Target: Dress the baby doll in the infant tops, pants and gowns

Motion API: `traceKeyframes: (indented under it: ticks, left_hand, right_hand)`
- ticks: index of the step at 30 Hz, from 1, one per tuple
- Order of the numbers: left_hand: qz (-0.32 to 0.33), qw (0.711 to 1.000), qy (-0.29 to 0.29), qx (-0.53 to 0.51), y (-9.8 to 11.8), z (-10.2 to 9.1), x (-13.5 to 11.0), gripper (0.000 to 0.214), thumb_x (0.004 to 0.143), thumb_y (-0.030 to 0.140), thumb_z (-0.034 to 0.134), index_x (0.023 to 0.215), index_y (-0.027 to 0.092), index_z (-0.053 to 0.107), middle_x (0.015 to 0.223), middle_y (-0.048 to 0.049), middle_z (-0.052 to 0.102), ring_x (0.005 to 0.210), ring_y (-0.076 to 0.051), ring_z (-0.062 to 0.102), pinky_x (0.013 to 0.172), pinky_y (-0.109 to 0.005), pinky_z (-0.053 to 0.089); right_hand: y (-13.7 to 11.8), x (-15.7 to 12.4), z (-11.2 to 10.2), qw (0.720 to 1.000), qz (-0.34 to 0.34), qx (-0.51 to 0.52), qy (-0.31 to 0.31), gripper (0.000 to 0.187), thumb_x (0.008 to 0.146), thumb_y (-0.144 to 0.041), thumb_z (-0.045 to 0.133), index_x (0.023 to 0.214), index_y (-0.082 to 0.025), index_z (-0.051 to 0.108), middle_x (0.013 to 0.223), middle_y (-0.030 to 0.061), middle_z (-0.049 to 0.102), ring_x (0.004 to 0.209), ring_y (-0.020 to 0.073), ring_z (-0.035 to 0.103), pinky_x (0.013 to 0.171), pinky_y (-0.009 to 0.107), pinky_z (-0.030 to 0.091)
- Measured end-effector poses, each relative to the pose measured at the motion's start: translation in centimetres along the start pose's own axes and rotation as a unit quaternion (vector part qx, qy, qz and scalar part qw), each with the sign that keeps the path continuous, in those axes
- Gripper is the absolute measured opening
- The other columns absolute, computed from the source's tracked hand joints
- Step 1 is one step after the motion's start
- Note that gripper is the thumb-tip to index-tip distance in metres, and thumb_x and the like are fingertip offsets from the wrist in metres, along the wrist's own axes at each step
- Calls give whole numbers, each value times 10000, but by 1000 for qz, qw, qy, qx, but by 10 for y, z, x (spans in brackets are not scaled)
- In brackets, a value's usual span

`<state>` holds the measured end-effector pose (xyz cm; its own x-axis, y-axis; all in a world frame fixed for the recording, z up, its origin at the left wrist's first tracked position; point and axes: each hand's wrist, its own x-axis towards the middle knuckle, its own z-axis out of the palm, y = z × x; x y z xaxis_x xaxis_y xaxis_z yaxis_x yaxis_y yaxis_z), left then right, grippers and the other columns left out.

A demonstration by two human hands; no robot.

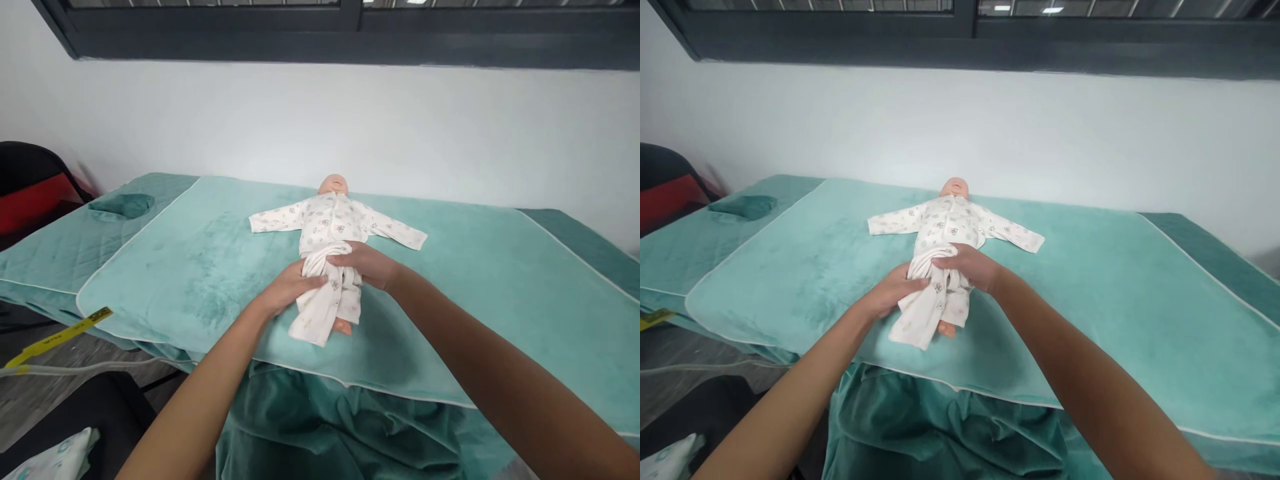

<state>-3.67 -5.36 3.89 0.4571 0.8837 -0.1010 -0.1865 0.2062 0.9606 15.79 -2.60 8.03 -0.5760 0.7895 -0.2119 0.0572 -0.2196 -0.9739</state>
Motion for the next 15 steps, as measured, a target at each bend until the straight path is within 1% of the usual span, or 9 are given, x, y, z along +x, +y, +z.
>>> traceKeyframes:
  ticks: [2, 3, 5, 6, 7, 9, 11, 13, 15]
  left_hand:
    - [-14, 1000, -21, 17, 2, 1, -1, 468, 634, 337, 849, 1032, 130, 716, 980, -97, 746, 868, -239, 679, 794, -319, 496]
    - [-15, 1000, -13, 1, 1, 2, -1, 446, 645, 334, 843, 1020, 130, 715, 969, -97, 747, 851, -234, 681, 797, -325, 497]
    - [0, 997, 31, -66, -2, 4, 2, 427, 685, 358, 812, 1032, 137, 698, 921, -87, 749, 800, -220, 683, 787, -334, 503]
    - [9, 993, 54, -101, -4, 6, 4, 436, 696, 368, 802, 1050, 143, 685, 899, -80, 747, 775, -213, 683, 774, -334, 506]
    - [16, 989, 74, -129, -6, 7, 5, 451, 697, 374, 799, 1066, 147, 673, 880, -72, 745, 753, -209, 682, 755, -331, 509]
    - [18, 983, 99, -154, -9, 8, 6, 485, 681, 380, 808, 1079, 145, 658, 849, -62, 738, 709, -201, 676, 710, -317, 507]
    - [13, 981, 109, -159, -9, 9, 5, 515, 674, 391, 810, 1092, 136, 651, 835, -62, 733, 691, -198, 673, 690, -309, 503]
    - [13, 979, 121, -162, -8, 13, 3, 511, 679, 397, 806, 1088, 131, 654, 831, -59, 732, 695, -192, 670, 693, -301, 498]
    - [21, 975, 145, -168, -6, 21, 0, 484, 684, 394, 803, 1070, 136, 664, 853, -55, 735, 719, -186, 669, 706, -293, 495]
  right_hand:
    - [4, 0, 1, 999, -16, 18, 24, 443, 739, -404, 777, 1097, -155, 696, 1104, 106, 723, 1005, 249, 669, 843, 350, 542]
    - [5, 0, 1, 999, -18, 11, 39, 431, 751, -417, 765, 1089, -158, 696, 1105, 103, 723, 1004, 249, 669, 836, 348, 543]
    - [6, 0, 3, 997, -9, -37, 69, 417, 768, -457, 744, 1063, -165, 706, 1079, 90, 731, 980, 248, 673, 824, 344, 540]
    - [5, -1, 4, 995, 1, -71, 73, 420, 765, -479, 742, 1046, -168, 715, 1056, 83, 737, 964, 248, 675, 817, 343, 537]
    - [4, -1, 5, 992, 13, -104, 64, 427, 753, -494, 749, 1032, -171, 723, 1040, 76, 741, 954, 249, 676, 814, 341, 535]
    - [1, -2, 7, 989, 39, -145, 14, 445, 708, -479, 791, 1035, -184, 729, 1040, 61, 744, 962, 253, 675, 818, 336, 533]
    - [-1, -3, 8, 988, 51, -142, -28, 468, 681, -433, 820, 1071, -195, 720, 1065, 53, 741, 994, 254, 671, 833, 334, 534]
    - [0, -2, 8, 993, 34, -113, -27, 466, 706, -412, 800, 1109, -199, 703, 1115, 56, 728, 1036, 247, 660, 868, 337, 526]
    - [4, 0, 8, 995, -2, -97, 14, 445, 752, -423, 752, 1131, -199, 686, 1164, 59, 708, 1067, 240, 644, 899, 345, 510]
